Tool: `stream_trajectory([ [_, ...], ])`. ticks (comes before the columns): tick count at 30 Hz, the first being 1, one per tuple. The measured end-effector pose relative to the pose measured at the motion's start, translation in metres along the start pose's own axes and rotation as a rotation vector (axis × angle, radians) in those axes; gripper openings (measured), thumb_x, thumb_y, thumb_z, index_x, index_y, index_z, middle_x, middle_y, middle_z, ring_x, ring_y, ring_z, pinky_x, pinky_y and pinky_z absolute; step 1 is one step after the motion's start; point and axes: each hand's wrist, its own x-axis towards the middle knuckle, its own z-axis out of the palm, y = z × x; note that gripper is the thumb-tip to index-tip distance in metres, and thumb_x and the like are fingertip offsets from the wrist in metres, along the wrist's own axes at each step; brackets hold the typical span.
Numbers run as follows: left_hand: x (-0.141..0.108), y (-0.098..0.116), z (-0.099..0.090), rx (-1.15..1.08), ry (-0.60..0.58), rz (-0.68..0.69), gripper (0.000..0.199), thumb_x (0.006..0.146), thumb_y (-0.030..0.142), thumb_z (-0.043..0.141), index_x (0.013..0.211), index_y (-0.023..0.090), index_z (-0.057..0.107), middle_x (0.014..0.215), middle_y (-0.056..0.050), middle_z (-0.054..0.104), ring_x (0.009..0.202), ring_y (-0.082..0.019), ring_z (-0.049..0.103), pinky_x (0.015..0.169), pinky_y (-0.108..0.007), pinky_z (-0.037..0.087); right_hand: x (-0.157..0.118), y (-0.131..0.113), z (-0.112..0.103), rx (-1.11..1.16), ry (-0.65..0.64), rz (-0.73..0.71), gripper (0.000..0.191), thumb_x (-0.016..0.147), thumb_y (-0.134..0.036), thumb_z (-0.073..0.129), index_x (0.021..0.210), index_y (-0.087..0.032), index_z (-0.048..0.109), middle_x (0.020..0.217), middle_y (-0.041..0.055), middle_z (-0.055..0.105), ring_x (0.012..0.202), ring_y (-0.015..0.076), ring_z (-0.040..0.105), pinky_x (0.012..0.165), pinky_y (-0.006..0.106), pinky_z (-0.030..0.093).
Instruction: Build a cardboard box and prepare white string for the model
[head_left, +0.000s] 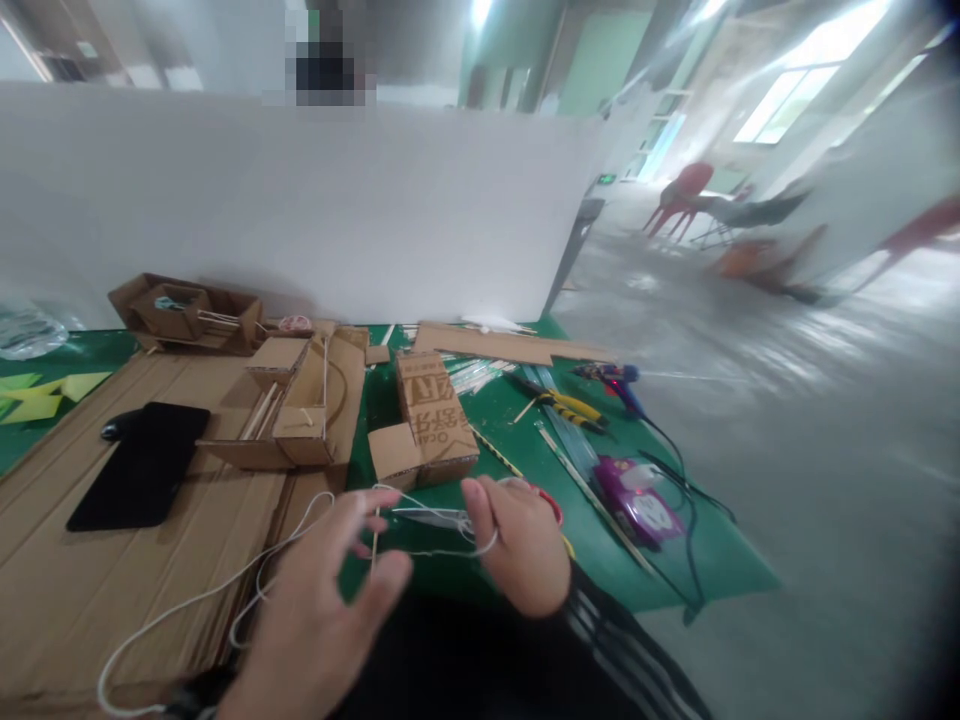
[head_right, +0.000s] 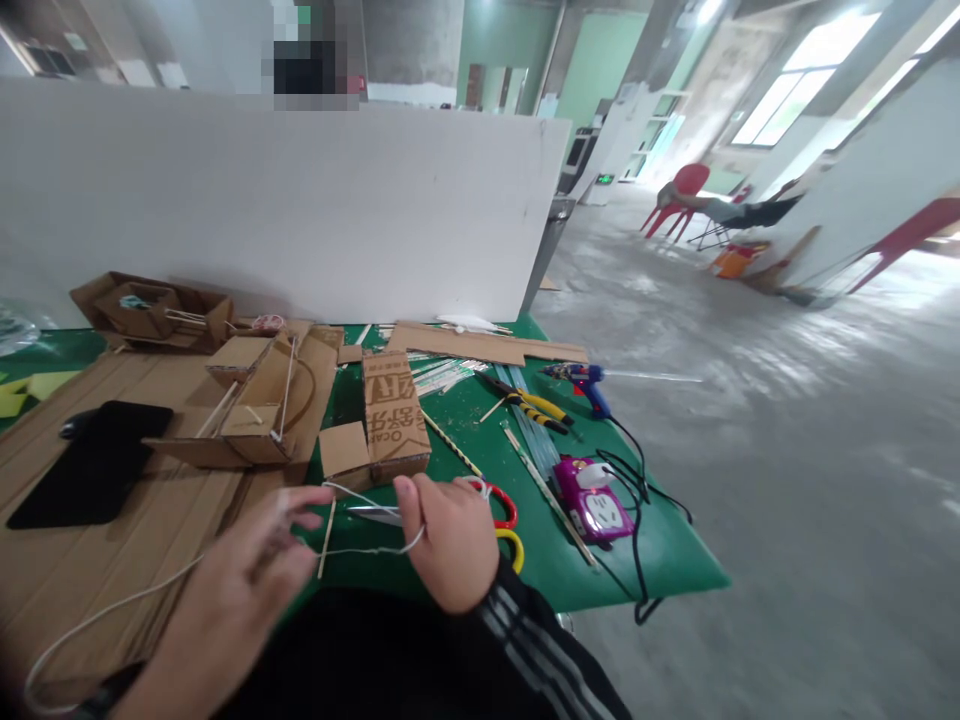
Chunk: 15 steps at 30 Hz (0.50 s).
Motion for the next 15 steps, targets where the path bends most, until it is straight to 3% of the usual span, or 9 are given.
stream_trajectory([
  [1,0.0,0.006,0.014,0.045,-0.131,0.001,0.037,0.085,0.043,0.065,0.118,0.027,0.064,0.11,-0.005,0.072,0.095,-0.027,0.067,0.073,-0.035,0.054,0.0,-0.008,0.001,0.008,0.006,-0.039,0.049,0.105,-0.031,0.028,0.063,-0.021,0.051,0.053,0.0011,0.059,0.05,0.0139,0.049,0.061,0.03,0.026],
  [4,0.002,0.017,0.045,0.121,-0.314,-0.022,0.033,0.084,0.047,0.064,0.105,0.022,0.066,0.096,-0.007,0.075,0.085,-0.028,0.069,0.068,-0.035,0.05,0.0,-0.022,0.004,0.021,0.014,-0.098,0.051,0.106,-0.03,0.027,0.061,-0.02,0.05,0.052,-0.0003,0.058,0.048,0.0131,0.048,0.061,0.03,0.025],
  [8,0.003,0.014,0.052,0.073,-0.452,0.06,0.035,0.1,0.04,0.039,0.081,0.022,0.062,0.076,-0.002,0.072,0.064,-0.019,0.063,0.059,-0.029,0.041,-0.001,-0.023,0.008,0.0,0.017,-0.089,0.053,0.107,-0.031,0.025,0.061,-0.02,0.05,0.051,-0.0007,0.059,0.047,0.0131,0.047,0.061,0.03,0.025],
  [10,0.002,0.01,0.045,0.033,-0.418,0.11,0.041,0.102,0.035,0.033,0.071,0.022,0.056,0.066,0.0,0.064,0.059,-0.016,0.057,0.058,-0.028,0.039,-0.002,-0.019,0.008,-0.018,0.028,-0.087,0.054,0.107,-0.031,0.024,0.061,-0.02,0.051,0.051,-0.0006,0.059,0.047,0.0132,0.048,0.06,0.03,0.026],
  [12,0.001,0.004,0.034,-0.058,-0.304,0.123,0.043,0.102,0.036,0.033,0.066,0.022,0.052,0.063,0.0,0.058,0.059,-0.015,0.054,0.057,-0.028,0.039,-0.003,-0.012,0.009,-0.037,0.027,-0.081,0.054,0.107,-0.032,0.023,0.062,-0.02,0.052,0.052,-0.0005,0.06,0.048,0.0134,0.05,0.06,0.029,0.026],
  [15,0.001,-0.007,0.008,-0.333,0.043,0.092,0.043,0.099,0.046,0.041,0.067,0.022,0.058,0.082,-0.003,0.064,0.069,-0.018,0.059,0.06,-0.03,0.049,-0.004,0.006,0.011,-0.069,0.029,-0.039,0.054,0.107,-0.034,0.024,0.064,-0.02,0.055,0.052,0.0006,0.06,0.048,0.014,0.051,0.058,0.03,0.026],
])
